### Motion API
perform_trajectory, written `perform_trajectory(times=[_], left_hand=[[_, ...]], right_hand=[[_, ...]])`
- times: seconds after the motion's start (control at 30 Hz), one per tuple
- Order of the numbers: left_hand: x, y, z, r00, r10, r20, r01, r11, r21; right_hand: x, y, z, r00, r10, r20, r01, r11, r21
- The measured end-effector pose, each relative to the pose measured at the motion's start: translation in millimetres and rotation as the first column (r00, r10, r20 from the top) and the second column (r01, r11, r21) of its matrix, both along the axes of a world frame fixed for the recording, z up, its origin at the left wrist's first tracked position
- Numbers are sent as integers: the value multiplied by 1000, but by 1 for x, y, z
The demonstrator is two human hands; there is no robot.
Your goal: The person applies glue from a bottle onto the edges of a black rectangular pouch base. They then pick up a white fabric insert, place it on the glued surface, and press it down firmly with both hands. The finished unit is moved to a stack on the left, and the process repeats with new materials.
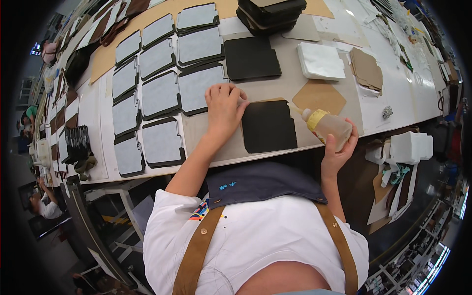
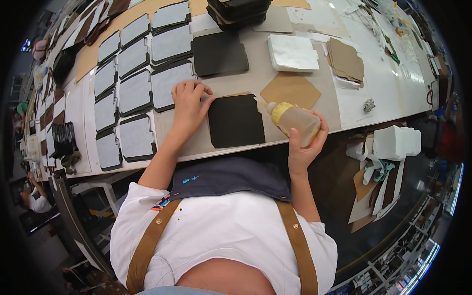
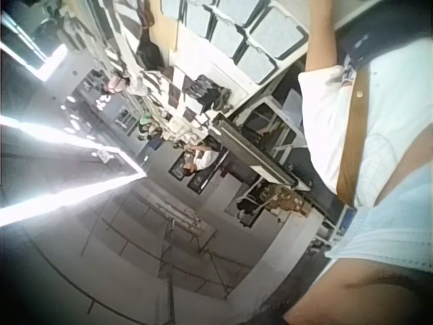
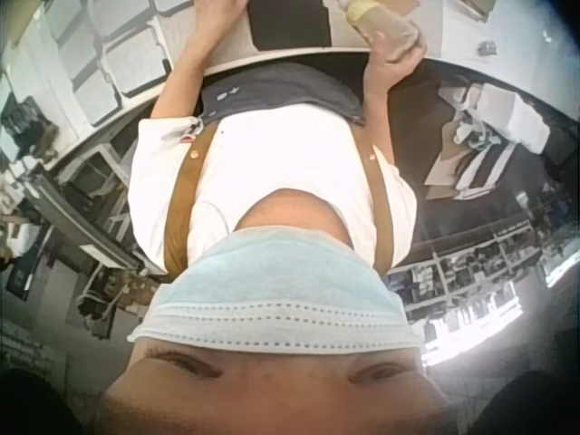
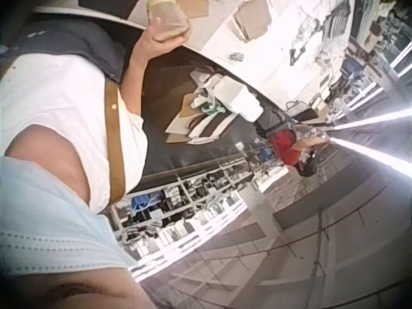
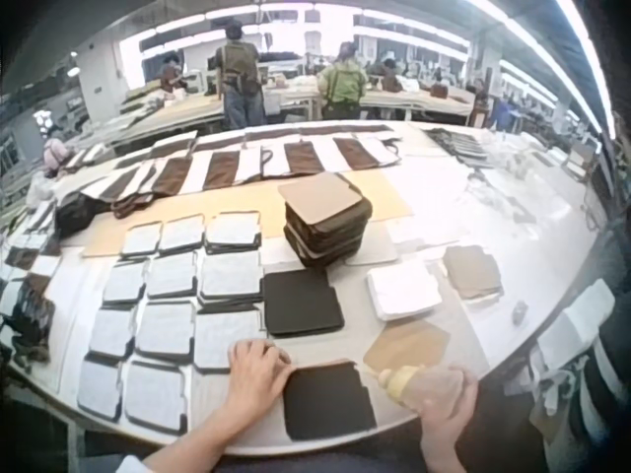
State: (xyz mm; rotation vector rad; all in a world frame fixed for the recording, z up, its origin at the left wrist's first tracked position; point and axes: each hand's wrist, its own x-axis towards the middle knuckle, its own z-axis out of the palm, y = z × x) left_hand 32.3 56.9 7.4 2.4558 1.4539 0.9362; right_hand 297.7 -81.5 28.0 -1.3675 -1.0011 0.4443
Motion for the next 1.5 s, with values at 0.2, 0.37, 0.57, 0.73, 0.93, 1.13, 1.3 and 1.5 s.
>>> perform_trajectory(times=[0.2, 0.37, 0.57, 0.73, 0.93, 1.13, 1.3, 1.5], left_hand=[[-9, 3, 13, 988, 47, 145, -48, 999, -1], [-19, 1, 17, 972, 92, 217, -98, 995, 18], [-29, -1, 16, 970, 124, 208, -132, 991, 25], [-33, -3, 18, 967, 138, 213, -147, 989, 27], [-38, -7, 17, 962, 152, 226, -163, 986, 34], [-45, -13, 18, 957, 175, 231, -184, 983, 19], [-50, -18, 22, 952, 196, 233, -206, 978, 21], [-58, -23, 20, 939, 224, 259, -233, 973, 2]], right_hand=[[-2, 0, -4, 1000, 11, 11, -11, 1000, 22], [-3, -1, -2, 998, 3, 56, -4, 1000, 14], [-4, -2, -3, 996, 14, 90, -15, 1000, 16], [-9, -1, 0, 992, 41, 122, -44, 999, 19], [-21, 2, 4, 984, 118, 132, -124, 992, 35], [-32, 7, 3, 968, 207, 144, -218, 973, 68], [-41, 14, -3, 947, 280, 155, -296, 951, 91], [-54, 21, -3, 927, 340, 157, -355, 931, 85]])
